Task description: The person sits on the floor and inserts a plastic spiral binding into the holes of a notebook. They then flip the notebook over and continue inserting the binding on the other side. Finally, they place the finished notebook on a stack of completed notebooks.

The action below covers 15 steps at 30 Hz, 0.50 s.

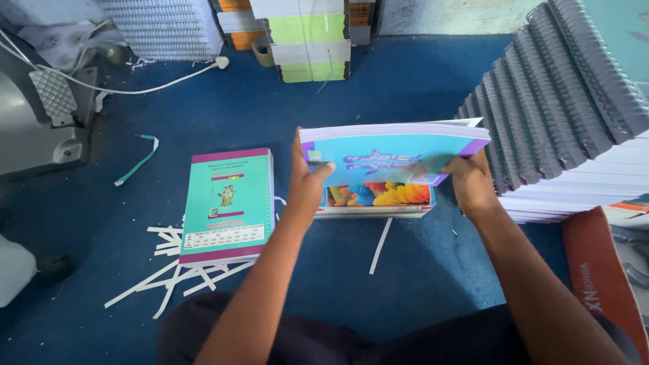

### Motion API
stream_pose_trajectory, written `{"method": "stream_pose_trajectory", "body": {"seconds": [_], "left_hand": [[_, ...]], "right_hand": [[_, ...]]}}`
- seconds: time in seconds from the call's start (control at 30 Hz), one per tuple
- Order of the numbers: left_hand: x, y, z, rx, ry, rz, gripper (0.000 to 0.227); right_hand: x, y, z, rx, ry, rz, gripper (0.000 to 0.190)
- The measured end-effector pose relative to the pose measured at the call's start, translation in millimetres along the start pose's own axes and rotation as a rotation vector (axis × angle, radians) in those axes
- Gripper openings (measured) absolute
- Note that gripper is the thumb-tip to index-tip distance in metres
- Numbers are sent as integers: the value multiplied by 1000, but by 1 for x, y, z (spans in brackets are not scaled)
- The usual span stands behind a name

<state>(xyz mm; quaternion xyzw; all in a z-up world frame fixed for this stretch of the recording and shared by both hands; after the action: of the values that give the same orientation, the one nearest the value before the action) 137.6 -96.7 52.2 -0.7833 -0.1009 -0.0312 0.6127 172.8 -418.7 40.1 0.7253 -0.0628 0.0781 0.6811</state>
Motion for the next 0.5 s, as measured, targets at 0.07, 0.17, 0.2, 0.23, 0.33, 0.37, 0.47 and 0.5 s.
{"method": "stream_pose_trajectory", "body": {"seconds": [0.07, 0.17, 0.2, 0.23, 0.33, 0.37, 0.47, 0.5], "left_hand": [[0, -3, -2, -42, -27, -7, 86], [2, -4, -1, -61, -48, -5, 72], [0, -5, 0, -49, -61, -28, 65], [-1, -6, 0, -38, -72, -54, 59], [-3, -1, -2, -55, -48, -39, 46], [-3, 0, -4, -22, -51, -50, 47], [-2, 1, -4, 50, -51, -92, 47], [-1, 0, -3, 56, -43, -110, 45]], "right_hand": [[0, -1, 2, 88, -49, -57, 53], [-3, 9, 3, -65, -33, -32, 43], [-4, 13, 1, -161, -14, -5, 38], [-3, 15, -1, -132, -26, 10, 37], [-4, 16, -4, -92, -30, 52, 41], [-3, 15, -8, -104, -9, 66, 47], [2, 14, -6, -118, -6, 33, 45], [2, 13, -3, -119, -17, 8, 40]]}}
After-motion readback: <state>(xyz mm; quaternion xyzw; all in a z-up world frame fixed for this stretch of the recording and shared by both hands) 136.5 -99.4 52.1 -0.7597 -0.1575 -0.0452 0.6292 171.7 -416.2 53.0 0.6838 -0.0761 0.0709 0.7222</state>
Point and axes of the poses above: each hand's wrist, its own x-axis towards the middle knuckle, its own z-axis out of the back of the hand, y = z × x, the point moved 5 cm from there along x, towards the middle knuckle
